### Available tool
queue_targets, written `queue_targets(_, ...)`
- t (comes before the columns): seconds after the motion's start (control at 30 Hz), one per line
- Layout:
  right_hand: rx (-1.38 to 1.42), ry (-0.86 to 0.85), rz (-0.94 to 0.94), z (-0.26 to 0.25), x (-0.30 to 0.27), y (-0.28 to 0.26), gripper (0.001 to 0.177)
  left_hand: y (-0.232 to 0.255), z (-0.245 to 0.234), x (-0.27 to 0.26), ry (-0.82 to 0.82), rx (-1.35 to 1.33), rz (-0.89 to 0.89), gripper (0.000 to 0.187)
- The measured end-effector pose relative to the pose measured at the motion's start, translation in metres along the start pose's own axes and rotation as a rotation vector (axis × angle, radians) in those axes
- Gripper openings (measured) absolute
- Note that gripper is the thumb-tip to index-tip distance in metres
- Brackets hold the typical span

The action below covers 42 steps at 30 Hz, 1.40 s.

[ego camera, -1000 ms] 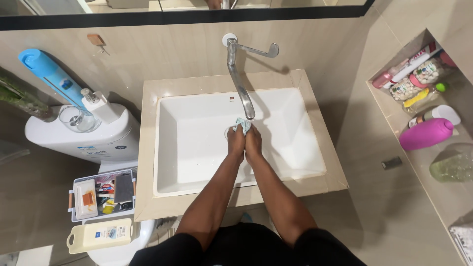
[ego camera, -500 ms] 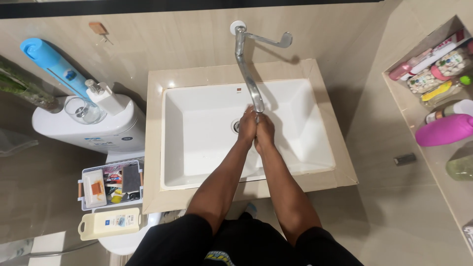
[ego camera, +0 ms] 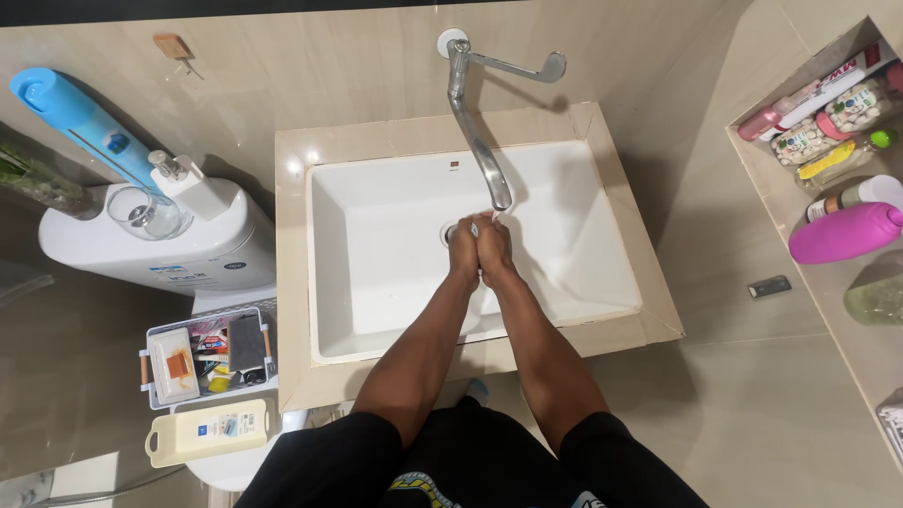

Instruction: The person clears a cluttered bathroom counter by moving toiletries, a soap dish, and a glass into a plastic basket. They then rinse a light blue cloth under the tap and wring it out. The basket is placed on the toilet tank.

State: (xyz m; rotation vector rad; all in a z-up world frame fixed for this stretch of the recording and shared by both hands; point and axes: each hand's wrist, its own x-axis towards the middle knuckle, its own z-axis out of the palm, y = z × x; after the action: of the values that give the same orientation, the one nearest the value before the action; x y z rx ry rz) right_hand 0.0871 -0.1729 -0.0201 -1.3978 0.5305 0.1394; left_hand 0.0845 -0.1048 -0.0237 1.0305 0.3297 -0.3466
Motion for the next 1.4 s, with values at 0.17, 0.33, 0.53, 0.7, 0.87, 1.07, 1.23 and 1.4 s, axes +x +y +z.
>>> queue_targets(0.17, 0.289, -0.032, -0.026, -0.011, 0.028, 0.023, 0.046, -0.006, -0.008, 0.008, 0.055, -0.07, -0.193, 0.068)
queue_targets(0.33, 0.373, -0.16, -0.021, -0.02, -0.002, -0.006, 0.044, 0.009, -0.02, -0.006, -0.055, 0.004, -0.076, 0.062)
queue_targets(0.53, 0.186, -0.062, 0.028, -0.005, -0.036, -0.025, 0.044, 0.02, 0.007, -0.021, 0.018, 0.371, 0.16, 0.064)
queue_targets(0.7, -0.027, -0.043, 0.043, -0.014, -0.001, -0.012, 0.05, 0.018, 0.017, -0.016, 0.018, 0.244, 0.053, 0.061)
queue_targets(0.87, -0.132, 0.001, 0.087, -0.018, 0.001, -0.012, 0.04, 0.003, 0.009, -0.004, 0.014, 0.146, -0.121, 0.064)
queue_targets(1.07, 0.268, -0.041, 0.045, -0.03, 0.007, -0.001, 0.041, -0.007, -0.002, 0.003, -0.005, 0.016, -0.089, 0.07)
queue_targets(1.23, 0.242, -0.062, -0.009, -0.025, -0.006, -0.008, 0.038, 0.014, 0.014, -0.016, -0.012, 0.196, 0.005, 0.07)
queue_targets(1.4, 0.205, 0.01, 0.042, -0.021, 0.003, -0.016, 0.033, 0.034, 0.028, -0.031, 0.036, 0.327, 0.047, 0.067)
